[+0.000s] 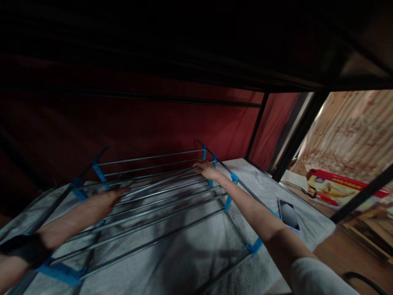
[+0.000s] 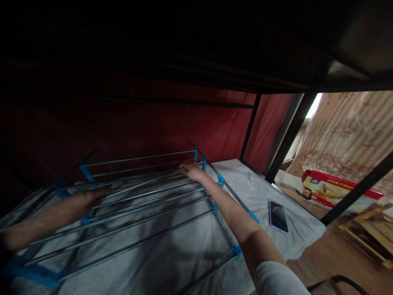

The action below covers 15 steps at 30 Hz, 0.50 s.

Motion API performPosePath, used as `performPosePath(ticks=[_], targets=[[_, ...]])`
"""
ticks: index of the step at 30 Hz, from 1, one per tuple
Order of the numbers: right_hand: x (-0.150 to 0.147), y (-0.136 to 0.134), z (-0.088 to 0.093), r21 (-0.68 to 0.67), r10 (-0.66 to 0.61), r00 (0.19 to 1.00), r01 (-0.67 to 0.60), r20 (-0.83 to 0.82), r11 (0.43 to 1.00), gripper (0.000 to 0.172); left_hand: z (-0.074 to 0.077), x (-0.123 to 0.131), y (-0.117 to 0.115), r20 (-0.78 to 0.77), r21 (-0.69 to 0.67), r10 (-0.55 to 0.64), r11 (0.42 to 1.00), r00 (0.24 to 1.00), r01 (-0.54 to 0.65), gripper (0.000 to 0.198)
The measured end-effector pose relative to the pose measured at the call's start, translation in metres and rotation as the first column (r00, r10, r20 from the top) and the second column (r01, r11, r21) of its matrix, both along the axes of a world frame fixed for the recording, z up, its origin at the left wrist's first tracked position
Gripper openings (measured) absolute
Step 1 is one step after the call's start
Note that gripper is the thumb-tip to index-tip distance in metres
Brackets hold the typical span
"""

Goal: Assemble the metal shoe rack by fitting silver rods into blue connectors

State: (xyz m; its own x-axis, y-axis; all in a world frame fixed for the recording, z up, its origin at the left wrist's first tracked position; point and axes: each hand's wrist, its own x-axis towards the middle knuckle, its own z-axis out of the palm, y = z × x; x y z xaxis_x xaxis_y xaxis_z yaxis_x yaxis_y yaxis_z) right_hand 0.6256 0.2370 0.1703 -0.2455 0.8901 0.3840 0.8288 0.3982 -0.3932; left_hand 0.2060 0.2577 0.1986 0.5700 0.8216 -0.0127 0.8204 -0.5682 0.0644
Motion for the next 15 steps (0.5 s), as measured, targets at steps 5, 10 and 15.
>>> performPosePath(ticks=[5,10,15], targets=[[0.014,0.012,-0.011,-0.109,-0.067,0.994,0.075,0.082,0.991,0.023,-0.024,0.021,0.018,0.041,-0.089,-0.040,0.995,0.998,0.043,0.049],[0.017,0.024,-0.015,-0.196,-0.138,0.970,0.178,0.203,0.964,0.028,-0.030,0.031,0.025,0.100,-0.057,-0.075,0.995,0.992,0.081,0.052],[0.011,0.020,-0.006,-0.190,-0.164,0.942,0.225,0.292,0.956,0.032,-0.018,0.041,0.013,0.118,-0.137,0.002,0.990,0.993,0.014,0.049]])
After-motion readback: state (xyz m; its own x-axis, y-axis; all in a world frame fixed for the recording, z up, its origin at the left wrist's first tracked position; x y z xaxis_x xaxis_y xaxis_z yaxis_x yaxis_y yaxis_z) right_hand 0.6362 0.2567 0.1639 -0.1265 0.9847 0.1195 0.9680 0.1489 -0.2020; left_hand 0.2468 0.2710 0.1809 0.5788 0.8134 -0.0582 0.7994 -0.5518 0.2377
